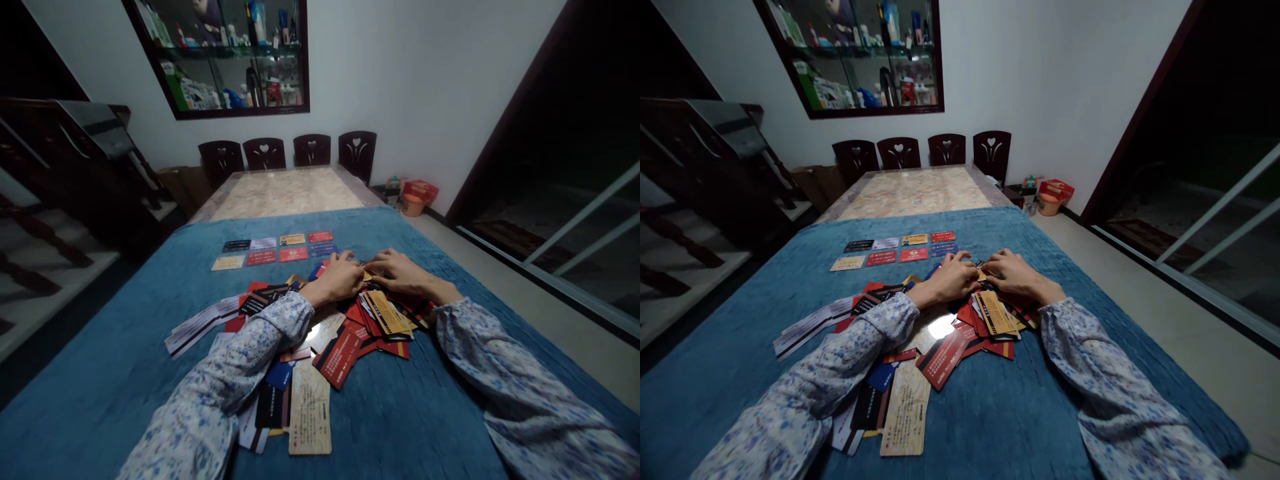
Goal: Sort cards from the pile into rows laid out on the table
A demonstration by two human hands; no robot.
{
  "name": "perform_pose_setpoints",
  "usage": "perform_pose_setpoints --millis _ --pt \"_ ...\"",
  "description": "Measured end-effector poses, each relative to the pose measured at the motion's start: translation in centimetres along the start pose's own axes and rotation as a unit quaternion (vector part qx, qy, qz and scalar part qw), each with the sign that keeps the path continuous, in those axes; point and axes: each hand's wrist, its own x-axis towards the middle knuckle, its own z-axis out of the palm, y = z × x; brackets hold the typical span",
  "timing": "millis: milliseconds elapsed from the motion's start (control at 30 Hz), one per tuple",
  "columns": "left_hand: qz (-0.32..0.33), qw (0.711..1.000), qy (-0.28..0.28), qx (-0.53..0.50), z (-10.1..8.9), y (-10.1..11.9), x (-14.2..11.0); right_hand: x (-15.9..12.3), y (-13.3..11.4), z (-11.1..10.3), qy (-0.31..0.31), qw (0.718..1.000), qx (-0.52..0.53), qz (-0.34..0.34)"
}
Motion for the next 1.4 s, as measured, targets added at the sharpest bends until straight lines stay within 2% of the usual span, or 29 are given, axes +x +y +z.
perform_pose_setpoints --millis 233,500,833,1167,1400 --pt "0.013 0.999 0.007 0.029 -0.2 0.4 -0.5 -0.3 0.0 0.1 0.014 1.0 0.016 -0.009" --pt "0.023 0.998 0.03 0.052 -0.4 0.6 -1.3 -0.6 0.1 -0.1 0.034 0.997 0.051 -0.055" --pt "0.036 0.997 0.052 0.052 -0.6 0.9 -1.5 -1.0 -0.8 -1.1 0.048 0.993 0.076 -0.078" --pt "0.023 0.997 0.07 0.004 -1.3 0.0 -1.3 -1.1 -0.5 -1.5 0.088 0.988 0.109 -0.061" --pt "0.004 0.989 0.122 -0.083 -1.0 -1.7 -1.2 -1.0 -0.3 -1.2 0.126 0.985 0.116 -0.029"
